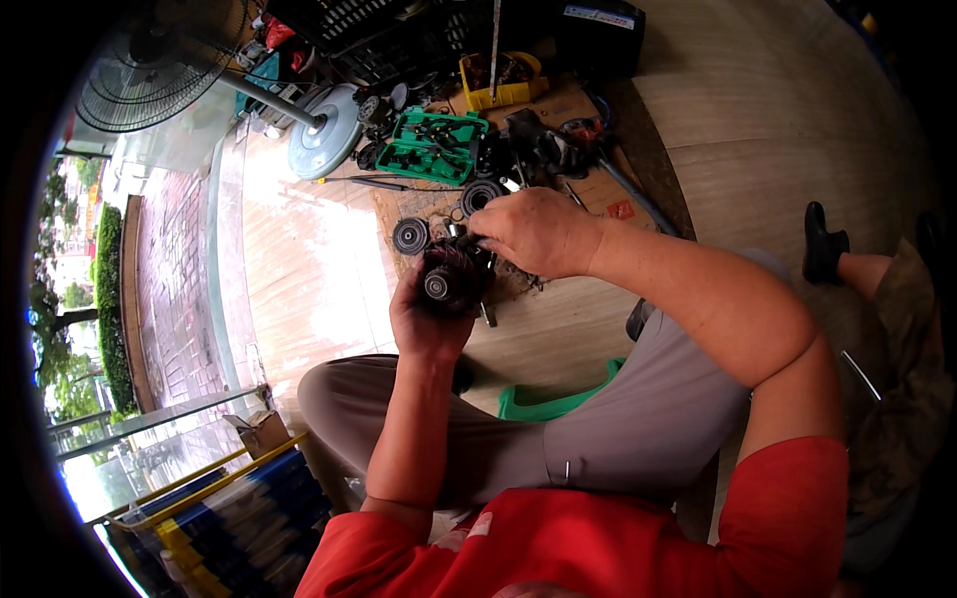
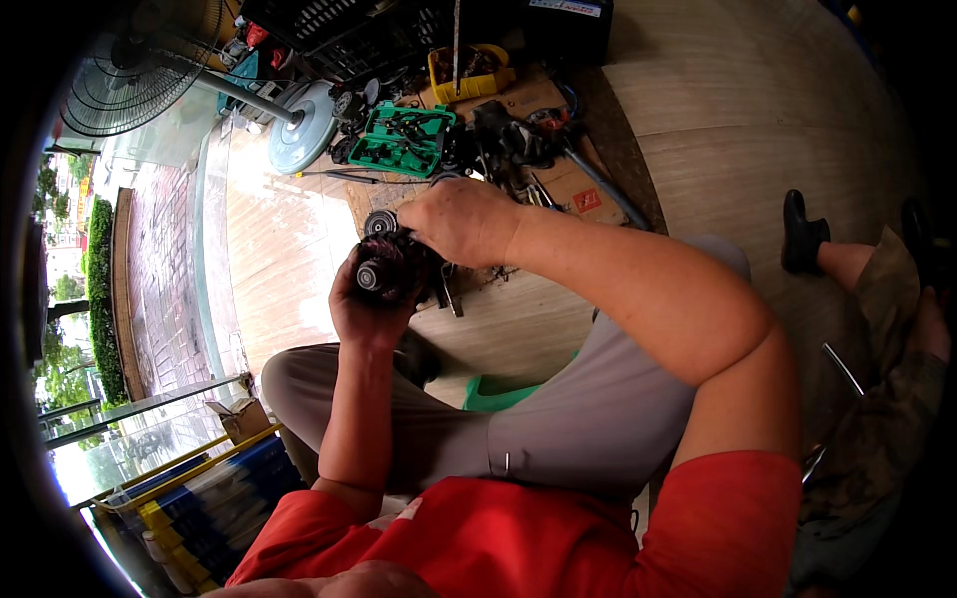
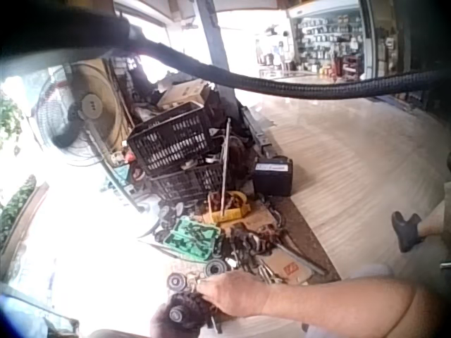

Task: The person is assembling an alternator by hand, inserting internal metal components into the housing and using a pair of pliers to secure a yellow plastic cover onto internal wiring.

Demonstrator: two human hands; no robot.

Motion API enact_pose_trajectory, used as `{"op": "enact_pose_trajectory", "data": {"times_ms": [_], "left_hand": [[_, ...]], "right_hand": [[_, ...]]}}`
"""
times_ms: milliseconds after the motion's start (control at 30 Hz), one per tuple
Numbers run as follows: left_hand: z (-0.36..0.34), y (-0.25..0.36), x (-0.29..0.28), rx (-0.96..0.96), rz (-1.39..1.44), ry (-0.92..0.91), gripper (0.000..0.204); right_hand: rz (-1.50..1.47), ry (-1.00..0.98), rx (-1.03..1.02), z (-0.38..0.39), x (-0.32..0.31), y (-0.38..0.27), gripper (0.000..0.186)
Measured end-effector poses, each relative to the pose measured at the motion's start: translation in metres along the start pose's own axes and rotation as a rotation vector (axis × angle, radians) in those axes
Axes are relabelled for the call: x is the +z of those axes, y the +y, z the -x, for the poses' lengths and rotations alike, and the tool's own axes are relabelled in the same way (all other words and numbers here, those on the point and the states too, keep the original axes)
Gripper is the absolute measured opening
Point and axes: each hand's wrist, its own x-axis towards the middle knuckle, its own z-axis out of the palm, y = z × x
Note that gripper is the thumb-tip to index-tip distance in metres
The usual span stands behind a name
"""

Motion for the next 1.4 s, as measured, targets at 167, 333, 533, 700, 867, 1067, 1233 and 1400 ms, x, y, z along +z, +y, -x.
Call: {"op": "enact_pose_trajectory", "data": {"times_ms": [167,333,533,700,867,1067,1233,1400], "left_hand": [[0.004,-0.002,0.014,-0.012,-0.022,-0.009,0.043],[0.006,0.002,0.016,-0.012,0.006,-0.003,0.044],[0.002,0.0,0.009,-0.011,-0.033,0.008,0.046],[-0.002,0.003,-0.006,-0.058,0.056,-0.108,0.038],[0.002,-0.002,0.006,-0.037,-0.038,-0.04,0.029],[0.003,-0.006,0.018,0.016,-0.062,0.046,0.03],[-0.004,0.003,-0.002,-0.012,0.054,-0.135,0.035],[-0.004,0.009,0.002,0.059,-0.105,0.073,0.038]], "right_hand": [[0.039,0.008,-0.01,-0.001,-0.004,0.001,0.01],[0.023,0.037,0.005,-0.003,-0.014,-0.001,0.013],[0.019,0.032,-0.003,-0.003,-0.014,-0.001,0.013],[0.041,0.003,-0.005,-0.002,-0.014,-0.001,0.011],[0.08,-0.034,-0.03,-0.001,-0.016,-0.001,0.012],[-0.01,0.025,-0.027,0.0,-0.018,-0.001,0.012],[-0.03,0.044,-0.011,-0.002,-0.03,-0.006,0.011],[0.065,0.029,-0.046,-0.002,-0.039,-0.004,0.009]]}}
